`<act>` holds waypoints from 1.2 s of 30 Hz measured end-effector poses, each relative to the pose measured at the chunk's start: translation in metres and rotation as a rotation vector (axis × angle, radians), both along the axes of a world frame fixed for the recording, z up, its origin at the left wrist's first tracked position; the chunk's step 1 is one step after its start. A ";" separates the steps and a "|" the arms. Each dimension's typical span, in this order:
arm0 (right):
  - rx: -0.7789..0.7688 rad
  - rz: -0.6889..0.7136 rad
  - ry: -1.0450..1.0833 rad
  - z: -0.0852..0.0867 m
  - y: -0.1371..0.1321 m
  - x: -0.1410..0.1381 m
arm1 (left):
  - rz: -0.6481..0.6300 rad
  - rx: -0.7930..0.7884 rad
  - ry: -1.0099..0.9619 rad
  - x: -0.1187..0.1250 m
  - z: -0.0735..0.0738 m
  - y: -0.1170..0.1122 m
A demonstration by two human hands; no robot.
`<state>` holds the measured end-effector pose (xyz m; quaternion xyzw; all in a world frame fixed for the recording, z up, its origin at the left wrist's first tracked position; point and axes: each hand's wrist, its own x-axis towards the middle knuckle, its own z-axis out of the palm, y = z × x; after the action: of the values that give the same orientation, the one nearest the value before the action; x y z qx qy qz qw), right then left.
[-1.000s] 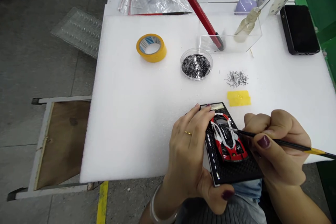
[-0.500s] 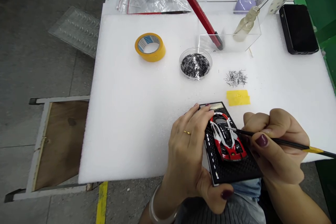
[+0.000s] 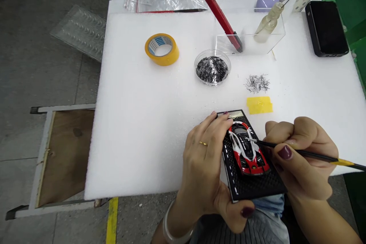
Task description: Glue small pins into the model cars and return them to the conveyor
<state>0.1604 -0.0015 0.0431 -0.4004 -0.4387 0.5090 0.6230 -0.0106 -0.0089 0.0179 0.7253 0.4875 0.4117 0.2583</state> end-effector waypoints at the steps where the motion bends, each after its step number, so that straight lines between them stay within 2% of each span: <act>1: -0.003 -0.002 0.000 0.000 0.000 0.000 | -0.002 -0.003 -0.001 0.000 0.000 0.000; 24: 0.024 0.017 0.015 -0.001 -0.001 0.000 | -0.001 -0.028 -0.006 0.000 -0.001 0.000; 36: -0.036 0.007 -0.033 0.002 -0.003 0.000 | -0.006 -0.031 -0.005 -0.002 -0.002 -0.001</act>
<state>0.1600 -0.0041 0.0447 -0.4185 -0.4411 0.5123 0.6065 -0.0121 -0.0096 0.0160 0.7216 0.4910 0.4051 0.2722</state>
